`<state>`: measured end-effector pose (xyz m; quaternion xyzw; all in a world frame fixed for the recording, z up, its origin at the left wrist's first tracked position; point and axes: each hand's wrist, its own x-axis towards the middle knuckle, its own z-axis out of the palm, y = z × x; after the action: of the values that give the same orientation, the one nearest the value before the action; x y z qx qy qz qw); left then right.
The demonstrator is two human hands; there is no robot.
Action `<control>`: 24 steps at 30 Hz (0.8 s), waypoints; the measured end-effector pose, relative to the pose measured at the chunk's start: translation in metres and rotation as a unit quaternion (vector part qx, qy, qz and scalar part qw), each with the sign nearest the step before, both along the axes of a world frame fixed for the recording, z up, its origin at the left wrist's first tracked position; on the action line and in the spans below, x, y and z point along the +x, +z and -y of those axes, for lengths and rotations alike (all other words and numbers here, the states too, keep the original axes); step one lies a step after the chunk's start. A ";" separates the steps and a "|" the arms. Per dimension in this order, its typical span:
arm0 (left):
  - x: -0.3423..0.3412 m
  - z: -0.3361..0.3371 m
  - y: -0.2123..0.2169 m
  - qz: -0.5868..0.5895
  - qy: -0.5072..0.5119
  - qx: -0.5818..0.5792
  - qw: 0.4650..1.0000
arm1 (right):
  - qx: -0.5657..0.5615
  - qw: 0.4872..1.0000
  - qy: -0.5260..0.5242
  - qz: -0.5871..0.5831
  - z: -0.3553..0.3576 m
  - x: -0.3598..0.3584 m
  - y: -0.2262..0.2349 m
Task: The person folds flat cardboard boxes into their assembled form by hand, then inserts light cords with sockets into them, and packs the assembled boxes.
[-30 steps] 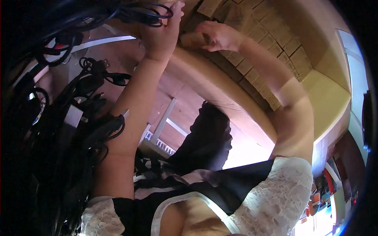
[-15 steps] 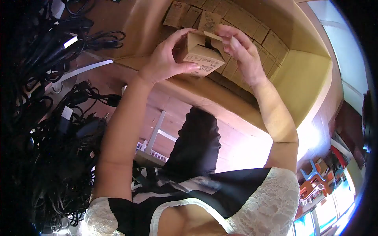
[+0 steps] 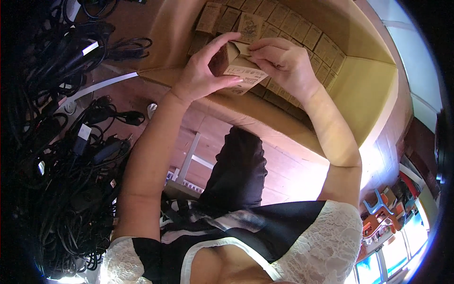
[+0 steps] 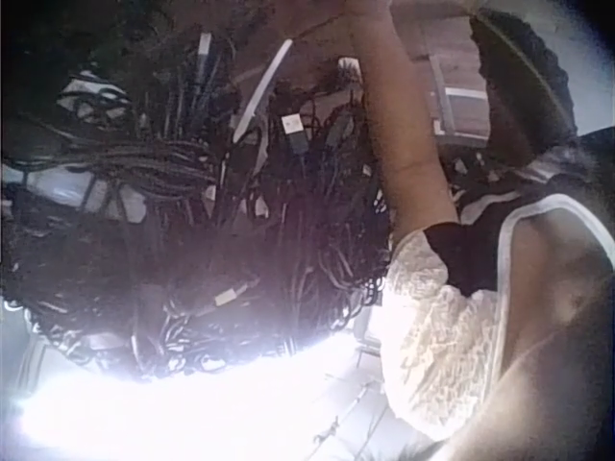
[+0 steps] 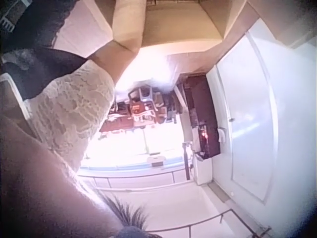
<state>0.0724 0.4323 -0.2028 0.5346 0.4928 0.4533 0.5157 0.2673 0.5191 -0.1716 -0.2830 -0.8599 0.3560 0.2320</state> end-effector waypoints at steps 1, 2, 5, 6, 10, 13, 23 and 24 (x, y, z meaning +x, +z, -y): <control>0.000 0.000 -0.002 -0.021 -0.003 0.022 1.000 | 0.053 0.997 0.049 0.033 -0.004 0.000 0.004; -0.001 0.001 -0.003 -0.020 -0.003 0.021 1.000 | 0.105 0.988 0.097 0.065 -0.008 0.000 0.006; -0.002 0.001 -0.009 -0.025 -0.014 0.026 0.999 | 0.154 0.974 0.151 0.066 -0.017 0.003 0.002; -0.004 0.000 -0.011 -0.017 0.007 0.020 1.000 | 0.152 0.975 0.150 0.067 -0.013 0.004 -0.001; 0.000 -0.002 -0.014 0.049 0.035 -0.002 0.998 | -0.132 0.987 0.084 -0.036 0.002 0.003 -0.026; 0.000 -0.003 -0.013 0.042 0.012 -0.017 0.999 | -0.260 0.958 0.057 -0.107 0.003 -0.001 -0.028; -0.067 -0.027 -0.035 0.003 0.345 -0.077 0.936 | -0.137 0.941 -0.291 0.100 -0.064 0.117 -0.071; -0.076 -0.022 -0.059 -0.024 0.281 -0.080 0.956 | -0.163 0.941 -0.283 0.090 -0.058 0.098 -0.072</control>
<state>-0.0036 0.4540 -0.2623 0.3424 0.6699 0.5261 0.3965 0.3656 0.5770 -0.2434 -0.5794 -0.6917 0.3843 0.1952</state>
